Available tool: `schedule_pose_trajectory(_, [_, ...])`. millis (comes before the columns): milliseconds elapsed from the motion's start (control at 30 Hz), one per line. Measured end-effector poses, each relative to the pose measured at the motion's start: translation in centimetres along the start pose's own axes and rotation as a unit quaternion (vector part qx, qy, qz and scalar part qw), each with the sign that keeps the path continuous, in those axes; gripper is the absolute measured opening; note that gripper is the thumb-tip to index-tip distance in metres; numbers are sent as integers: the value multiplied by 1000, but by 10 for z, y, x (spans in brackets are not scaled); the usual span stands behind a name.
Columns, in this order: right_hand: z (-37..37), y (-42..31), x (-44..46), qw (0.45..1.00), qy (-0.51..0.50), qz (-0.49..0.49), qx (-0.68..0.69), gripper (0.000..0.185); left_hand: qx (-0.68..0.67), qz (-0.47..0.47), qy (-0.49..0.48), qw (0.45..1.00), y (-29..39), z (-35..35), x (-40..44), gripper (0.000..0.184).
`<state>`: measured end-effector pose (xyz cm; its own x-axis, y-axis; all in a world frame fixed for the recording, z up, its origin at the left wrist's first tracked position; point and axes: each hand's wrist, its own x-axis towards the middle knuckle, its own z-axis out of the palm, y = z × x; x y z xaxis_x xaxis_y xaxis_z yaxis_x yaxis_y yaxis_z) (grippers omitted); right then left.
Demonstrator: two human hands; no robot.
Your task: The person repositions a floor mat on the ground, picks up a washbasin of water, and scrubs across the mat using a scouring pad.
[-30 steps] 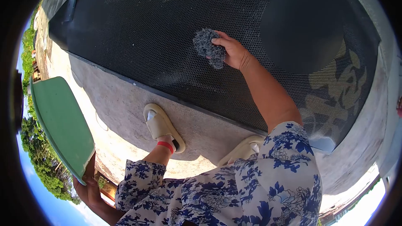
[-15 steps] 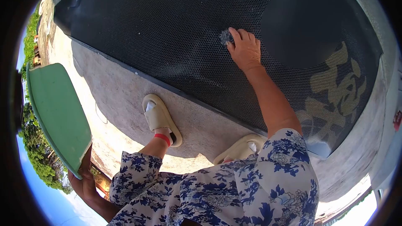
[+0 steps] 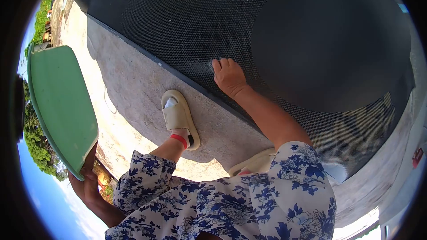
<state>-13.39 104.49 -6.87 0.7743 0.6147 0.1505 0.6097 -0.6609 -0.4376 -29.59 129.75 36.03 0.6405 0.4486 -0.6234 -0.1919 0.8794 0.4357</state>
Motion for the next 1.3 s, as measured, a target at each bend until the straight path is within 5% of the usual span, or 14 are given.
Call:
schedule_pose_trajectory(167, [10, 19, 28, 975, -6, -219, -21, 36, 10, -19, 30, 999, 3, 1, 3, 48])
schedule_pose_trajectory(233, [8, 44, 72, 980, 39, -185, -70, 38, 7, -15, 15, 1000, 9, -8, 2, 45])
schedule_pose_trajectory(367, [-13, 91, 165, 956, 87, 259, -111, 33, 12, -15, 22, 1000, 15, -11, -1, 41])
schedule_pose_trajectory(400, [-11, 86, 165, 955, 88, 261, -111, 33, 15, -18, 31, 999, 18, -11, -1, 40])
schedule_pose_trajectory(533, [10, 26, 97, 996, 44, 44, -58, 46, -4, 3, 27, 1000, 24, -25, 2, 45])
schedule_pose_trajectory(700, [24, -2, 37, 977, 1, -209, 31, 26, 60, 28, 61, 996, 35, -27, 7, 51])
schedule_pose_trajectory(767, [8, 38, 78, 987, 21, -157, -18, 24, 85, 4, 58, 995, 34, -21, 5, 52])
schedule_pose_trajectory(833, [-20, 89, 125, 995, 45, 52, -69, 25, -17, 3, 92, 996, 31, -14, 9, 54])
schedule_pose_trajectory(900, [-49, 142, 140, 967, 80, 202, -133, 32, 100, -15, 179, 979, -39, -69, 59, 52])
schedule_pose_trajectory(967, [-64, 148, 123, 961, 92, 235, -112, 36, 370, -120, 335, 858, -151, -173, 122, 53])
schedule_pose_trajectory(1067, [-57, 90, 53, 990, -63, 116, -47, 38, 512, -240, 444, 695, -230, -270, 156, 57])
schedule_pose_trajectory(1167, [-42, 60, -42, 999, -1, -38, -17, 40, 474, -190, 422, 750, -205, -343, 164, 58])
schedule_pose_trajectory(1267, [-92, 117, -59, 997, -72, -1, -8, 40, 485, -184, 403, 754, -209, -334, 168, 56])
schedule_pose_trajectory(1300, [-113, 144, -55, 990, -56, 118, -53, 40, 485, -183, 397, 757, -209, -330, 168, 56])
